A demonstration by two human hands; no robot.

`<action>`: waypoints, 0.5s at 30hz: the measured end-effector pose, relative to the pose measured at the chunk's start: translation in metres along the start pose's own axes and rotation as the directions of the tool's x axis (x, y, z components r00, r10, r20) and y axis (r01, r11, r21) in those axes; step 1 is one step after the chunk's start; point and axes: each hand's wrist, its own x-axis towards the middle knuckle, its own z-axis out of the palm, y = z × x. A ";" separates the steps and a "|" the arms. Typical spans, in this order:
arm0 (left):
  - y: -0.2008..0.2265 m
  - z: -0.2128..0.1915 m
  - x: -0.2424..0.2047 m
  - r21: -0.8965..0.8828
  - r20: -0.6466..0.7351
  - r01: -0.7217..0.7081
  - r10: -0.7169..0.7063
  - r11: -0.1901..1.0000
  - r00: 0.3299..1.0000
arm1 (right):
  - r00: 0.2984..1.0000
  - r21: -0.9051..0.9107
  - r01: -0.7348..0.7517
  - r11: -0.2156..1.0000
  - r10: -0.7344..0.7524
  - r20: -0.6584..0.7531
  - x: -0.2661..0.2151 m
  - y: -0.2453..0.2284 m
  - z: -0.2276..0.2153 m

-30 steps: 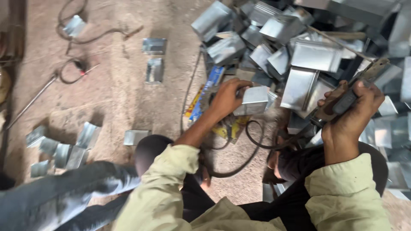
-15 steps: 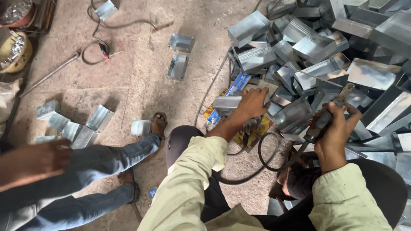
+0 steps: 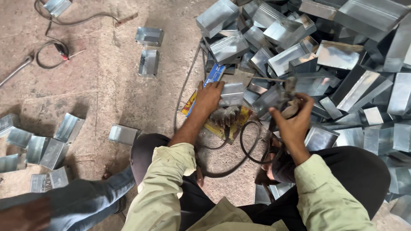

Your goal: The person sits on the floor and uses a welding torch to join small rectangular metal boxes. They pick up a box, position it on a pile of similar items, and weld the seams, creating bright sparks. The person repeats this process, occasionally adjusting the box's position.

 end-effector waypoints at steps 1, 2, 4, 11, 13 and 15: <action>-0.001 -0.002 0.000 0.012 -0.008 -0.003 0.003 1.000 1.000 | 0.997 -0.040 0.071 0.997 -0.070 0.021 -0.002 -0.011 -0.001; -0.001 -0.003 0.000 0.023 -0.015 -0.005 0.006 1.000 1.000 | 0.989 -0.079 0.142 0.987 -0.138 0.047 -0.003 -0.020 -0.002; -0.003 -0.010 0.000 0.016 0.012 0.019 -0.020 1.000 1.000 | 0.990 -0.134 0.124 0.983 -0.112 0.088 -0.003 -0.032 -0.001; 0.007 -0.065 0.010 -0.188 -0.091 0.056 -0.074 0.981 0.993 | 0.959 -0.193 0.266 0.945 -0.238 0.155 -0.003 -0.040 0.007; 0.001 -0.083 0.007 -0.271 -0.222 0.040 -0.103 0.962 0.970 | 0.946 -0.171 0.310 0.935 -0.287 0.147 -0.003 -0.039 0.009; -0.006 -0.097 0.007 -0.332 -0.330 0.043 -0.158 0.942 0.931 | 0.945 -0.159 0.314 0.936 -0.292 0.147 -0.003 -0.039 0.011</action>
